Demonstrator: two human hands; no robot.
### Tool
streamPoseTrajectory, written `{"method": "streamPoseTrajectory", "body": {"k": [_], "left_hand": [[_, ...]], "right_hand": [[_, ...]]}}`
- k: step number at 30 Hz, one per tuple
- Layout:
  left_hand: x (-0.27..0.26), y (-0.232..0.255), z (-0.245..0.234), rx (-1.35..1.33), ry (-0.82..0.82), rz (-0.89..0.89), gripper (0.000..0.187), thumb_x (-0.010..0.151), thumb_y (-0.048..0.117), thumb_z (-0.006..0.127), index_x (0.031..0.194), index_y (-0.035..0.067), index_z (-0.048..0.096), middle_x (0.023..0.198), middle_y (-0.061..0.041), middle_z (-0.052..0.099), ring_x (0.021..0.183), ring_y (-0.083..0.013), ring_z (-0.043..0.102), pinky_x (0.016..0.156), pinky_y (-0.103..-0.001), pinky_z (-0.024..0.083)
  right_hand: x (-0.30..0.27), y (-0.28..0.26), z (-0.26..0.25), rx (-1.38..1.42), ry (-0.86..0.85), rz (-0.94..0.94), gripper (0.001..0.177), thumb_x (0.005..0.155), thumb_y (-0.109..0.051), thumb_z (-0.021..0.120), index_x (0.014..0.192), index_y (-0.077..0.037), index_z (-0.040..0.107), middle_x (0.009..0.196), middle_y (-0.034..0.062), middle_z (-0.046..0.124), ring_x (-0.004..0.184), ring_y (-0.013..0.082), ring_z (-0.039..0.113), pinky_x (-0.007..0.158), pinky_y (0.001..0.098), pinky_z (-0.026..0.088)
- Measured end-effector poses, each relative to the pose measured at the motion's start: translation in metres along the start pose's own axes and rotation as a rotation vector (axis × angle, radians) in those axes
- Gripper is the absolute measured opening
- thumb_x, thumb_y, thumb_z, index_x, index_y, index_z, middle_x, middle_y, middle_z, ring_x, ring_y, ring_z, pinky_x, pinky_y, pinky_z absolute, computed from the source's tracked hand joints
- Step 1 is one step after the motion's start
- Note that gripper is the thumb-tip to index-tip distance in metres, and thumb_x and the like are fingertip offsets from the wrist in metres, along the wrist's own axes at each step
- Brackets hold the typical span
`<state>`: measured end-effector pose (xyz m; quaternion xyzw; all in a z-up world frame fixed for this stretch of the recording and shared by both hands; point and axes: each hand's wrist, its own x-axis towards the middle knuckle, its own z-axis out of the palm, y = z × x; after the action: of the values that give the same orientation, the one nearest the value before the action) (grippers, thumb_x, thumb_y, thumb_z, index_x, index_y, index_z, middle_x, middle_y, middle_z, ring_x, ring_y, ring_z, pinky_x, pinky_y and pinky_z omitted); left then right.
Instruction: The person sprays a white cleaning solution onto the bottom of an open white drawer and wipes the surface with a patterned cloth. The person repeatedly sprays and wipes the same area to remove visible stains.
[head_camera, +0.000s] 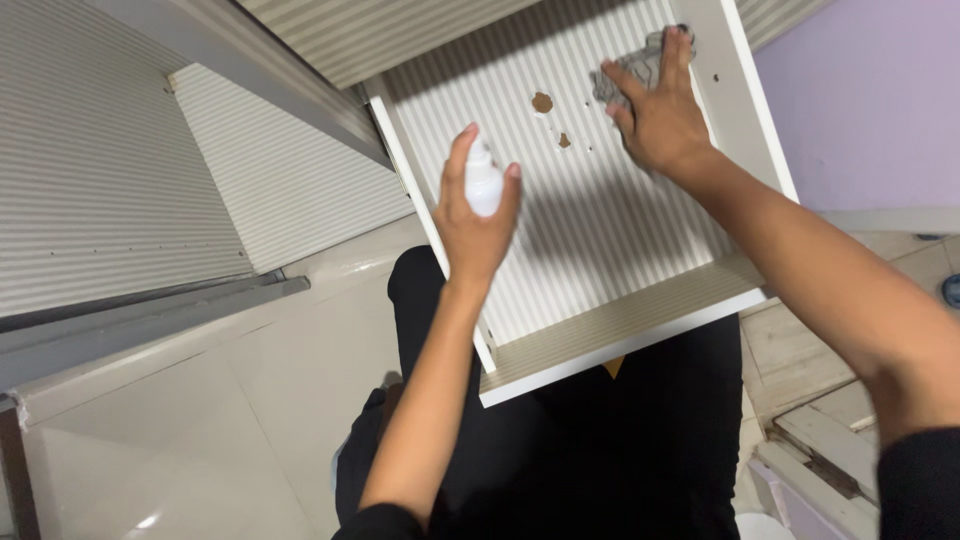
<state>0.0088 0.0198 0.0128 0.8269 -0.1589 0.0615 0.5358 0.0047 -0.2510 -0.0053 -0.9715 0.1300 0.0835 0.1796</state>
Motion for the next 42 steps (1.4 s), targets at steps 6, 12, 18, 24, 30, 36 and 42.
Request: {"method": "streamPoseTrajectory", "body": {"k": [6,12,18,24,30,36,42], "left_hand": [[0.006,-0.011,-0.037,-0.184,-0.02,-0.032,0.069,0.101,0.02,0.075,0.156,0.018,0.034,0.103,-0.006,0.069,0.095,-0.0167,0.071,0.087,-0.034,0.06],[0.003,-0.011,-0.036,-0.179,0.001,-0.079,0.07,0.1,0.022,0.076,0.157,0.018,0.036,0.102,-0.008,0.069,0.095,-0.0193,0.071,0.09,-0.037,0.059],[-0.002,-0.006,-0.031,0.029,-0.212,0.061,0.07,0.102,0.031,0.075,0.158,0.02,0.035,0.129,-0.017,0.067,0.115,-0.0317,0.072,0.094,-0.041,0.061],[0.001,-0.003,-0.033,-0.011,-0.16,0.012,0.068,0.105,0.029,0.071,0.159,0.017,0.033,0.157,-0.023,0.05,0.143,-0.0434,0.054,0.116,-0.05,0.048],[0.002,0.001,-0.034,-0.006,-0.173,0.012,0.068,0.104,0.031,0.07,0.159,0.019,0.031,0.158,-0.022,0.05,0.145,-0.0432,0.053,0.116,-0.05,0.05],[0.001,0.001,-0.032,0.036,-0.216,-0.057,0.065,0.106,0.035,0.068,0.159,0.025,0.031,0.152,-0.024,0.052,0.134,-0.0435,0.061,0.102,-0.051,0.058],[0.001,0.0,-0.031,-0.019,-0.202,-0.062,0.065,0.106,0.039,0.065,0.159,0.026,0.03,0.146,-0.024,0.059,0.122,-0.0371,0.073,0.094,-0.047,0.063]], "right_hand": [[0.06,-0.054,0.037,0.25,0.098,-0.074,0.048,0.105,-0.034,0.059,0.15,-0.019,0.053,0.162,0.0396,0.002,0.151,0.055,0.007,0.125,0.0523,0.026],[-0.038,-0.1,0.063,-0.009,-0.109,-0.63,0.031,0.099,-0.018,0.058,0.128,-0.016,0.069,0.164,0.0287,0.025,0.154,0.0476,0.017,0.122,0.0503,0.029],[-0.033,-0.016,0.027,-0.082,-0.121,-0.439,0.042,0.101,-0.016,0.058,0.141,-0.027,0.062,0.173,0.0245,0.024,0.154,0.0449,0.024,0.119,0.0481,0.03],[0.042,0.016,0.032,-0.003,0.181,-0.157,0.033,0.104,-0.029,0.059,0.133,-0.017,0.067,0.154,0.023,0.049,0.142,0.0515,0.04,0.122,0.0542,0.03],[-0.033,-0.034,0.06,-0.062,-0.027,-0.642,0.03,0.095,-0.026,0.058,0.12,-0.024,0.074,0.153,0.0164,0.053,0.146,0.0439,0.035,0.11,0.0441,0.038],[0.005,0.024,-0.003,-0.036,0.051,-0.254,0.038,0.091,-0.007,0.066,0.128,-0.015,0.072,0.152,0.0214,0.051,0.137,0.0413,0.05,0.114,0.0446,0.042],[-0.016,-0.023,0.022,0.041,-0.222,0.001,0.061,0.089,-0.009,0.066,0.148,-0.011,0.05,0.156,0.0253,0.042,0.12,0.0414,0.061,0.106,0.0448,0.052]]}}
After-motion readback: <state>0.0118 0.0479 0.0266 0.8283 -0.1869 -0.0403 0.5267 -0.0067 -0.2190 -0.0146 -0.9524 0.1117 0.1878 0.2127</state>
